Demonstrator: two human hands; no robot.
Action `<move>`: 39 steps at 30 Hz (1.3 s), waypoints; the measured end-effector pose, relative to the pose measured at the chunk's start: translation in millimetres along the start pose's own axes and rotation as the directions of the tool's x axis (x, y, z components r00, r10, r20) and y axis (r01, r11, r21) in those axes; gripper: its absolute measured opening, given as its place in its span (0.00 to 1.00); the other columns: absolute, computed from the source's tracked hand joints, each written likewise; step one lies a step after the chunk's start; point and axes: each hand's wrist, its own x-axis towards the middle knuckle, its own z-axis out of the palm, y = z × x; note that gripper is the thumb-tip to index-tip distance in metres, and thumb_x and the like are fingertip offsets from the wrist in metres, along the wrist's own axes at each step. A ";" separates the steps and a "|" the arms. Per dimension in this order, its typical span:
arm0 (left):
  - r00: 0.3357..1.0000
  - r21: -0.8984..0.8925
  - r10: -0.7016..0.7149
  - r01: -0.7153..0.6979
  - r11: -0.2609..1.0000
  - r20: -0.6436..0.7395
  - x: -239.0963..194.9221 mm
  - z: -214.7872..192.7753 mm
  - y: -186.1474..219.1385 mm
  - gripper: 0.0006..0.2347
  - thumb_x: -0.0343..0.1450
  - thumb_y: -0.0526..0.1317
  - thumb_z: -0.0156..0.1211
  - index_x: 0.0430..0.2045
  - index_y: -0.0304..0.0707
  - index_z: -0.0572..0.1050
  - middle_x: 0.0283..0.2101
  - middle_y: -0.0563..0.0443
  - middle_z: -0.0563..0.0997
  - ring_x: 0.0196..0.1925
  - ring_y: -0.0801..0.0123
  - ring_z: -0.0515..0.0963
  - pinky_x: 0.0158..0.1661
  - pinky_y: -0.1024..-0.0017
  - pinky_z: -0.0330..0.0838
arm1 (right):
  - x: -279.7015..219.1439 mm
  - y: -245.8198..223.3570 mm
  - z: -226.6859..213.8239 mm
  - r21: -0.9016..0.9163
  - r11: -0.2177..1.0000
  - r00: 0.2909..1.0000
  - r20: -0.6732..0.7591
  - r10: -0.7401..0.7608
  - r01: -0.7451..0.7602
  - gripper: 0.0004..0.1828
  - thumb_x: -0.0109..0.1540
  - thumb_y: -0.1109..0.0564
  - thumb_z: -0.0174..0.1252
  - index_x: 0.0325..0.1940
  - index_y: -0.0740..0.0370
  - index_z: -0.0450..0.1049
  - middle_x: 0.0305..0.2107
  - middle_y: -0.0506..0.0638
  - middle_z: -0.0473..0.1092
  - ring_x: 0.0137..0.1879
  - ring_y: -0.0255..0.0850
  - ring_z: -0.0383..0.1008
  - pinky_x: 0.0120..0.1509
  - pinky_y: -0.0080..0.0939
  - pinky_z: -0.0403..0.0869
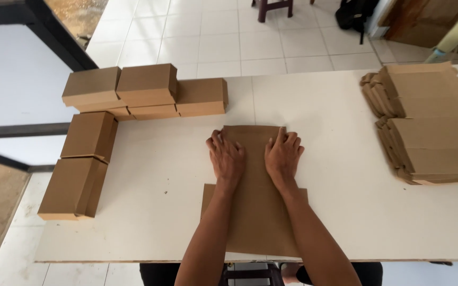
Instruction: The person folds flat cardboard sheets into small rectangular boxes by hand, then places each finished box into a growing stack on the left side of the table. The process is repeated multiple times with consistent folding and stacking.
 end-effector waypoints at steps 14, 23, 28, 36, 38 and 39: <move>0.958 0.060 0.278 -0.282 0.958 0.073 -6.3 -13.0 11.7 0.19 0.63 0.37 0.33 0.49 0.42 0.56 0.55 0.47 0.60 0.61 0.54 0.51 0.55 0.49 0.40 | 1.5 10.1 20.9 0.156 0.958 0.963 -0.158 -0.216 0.241 0.25 0.56 0.60 0.48 0.57 0.53 0.54 0.45 0.52 0.57 0.55 0.46 0.52 0.54 0.55 0.47; 0.891 0.073 0.447 -0.453 0.889 0.085 -3.7 -7.0 11.7 0.23 0.61 0.44 0.35 0.51 0.41 0.56 0.56 0.44 0.57 0.61 0.57 0.50 0.57 0.51 0.40 | 1.5 2.6 9.7 0.112 0.932 0.929 0.103 -0.356 0.344 0.26 0.57 0.57 0.43 0.60 0.51 0.52 0.55 0.56 0.52 0.64 0.49 0.46 0.64 0.53 0.43; 0.840 0.099 0.530 -0.521 0.848 -0.120 -1.8 14.5 4.4 0.18 0.59 0.44 0.39 0.43 0.43 0.62 0.42 0.46 0.63 0.49 0.58 0.61 0.48 0.57 0.53 | 4.7 19.6 41.1 0.015 0.931 0.931 -0.049 -0.363 0.364 0.18 0.55 0.61 0.45 0.49 0.50 0.62 0.39 0.48 0.59 0.52 0.42 0.57 0.58 0.46 0.53; 0.781 -0.018 0.625 -0.625 0.781 0.008 -1.2 5.3 0.1 0.21 0.61 0.39 0.37 0.50 0.37 0.56 0.54 0.43 0.57 0.61 0.57 0.53 0.55 0.60 0.52 | -3.6 -3.0 0.2 0.208 0.858 0.879 -0.019 -0.476 0.469 0.31 0.53 0.70 0.39 0.62 0.61 0.48 0.42 0.59 0.61 0.51 0.51 0.61 0.52 0.48 0.61; 0.844 -0.095 0.533 -0.528 0.844 0.050 4.5 1.6 0.3 0.21 0.61 0.41 0.35 0.50 0.39 0.55 0.55 0.41 0.56 0.61 0.56 0.52 0.56 0.61 0.51 | -1.6 -2.5 2.3 0.165 0.900 0.908 0.049 -0.416 0.403 0.28 0.57 0.62 0.37 0.62 0.57 0.47 0.48 0.58 0.56 0.57 0.54 0.52 0.58 0.52 0.54; 0.888 -0.173 0.444 -0.422 0.890 0.118 4.8 0.3 -0.1 0.22 0.61 0.43 0.32 0.51 0.41 0.54 0.57 0.39 0.55 0.62 0.55 0.51 0.56 0.61 0.49 | -3.1 -1.1 3.9 0.120 0.940 0.935 0.125 -0.333 0.319 0.25 0.60 0.54 0.35 0.63 0.52 0.46 0.55 0.58 0.51 0.64 0.56 0.43 0.63 0.55 0.48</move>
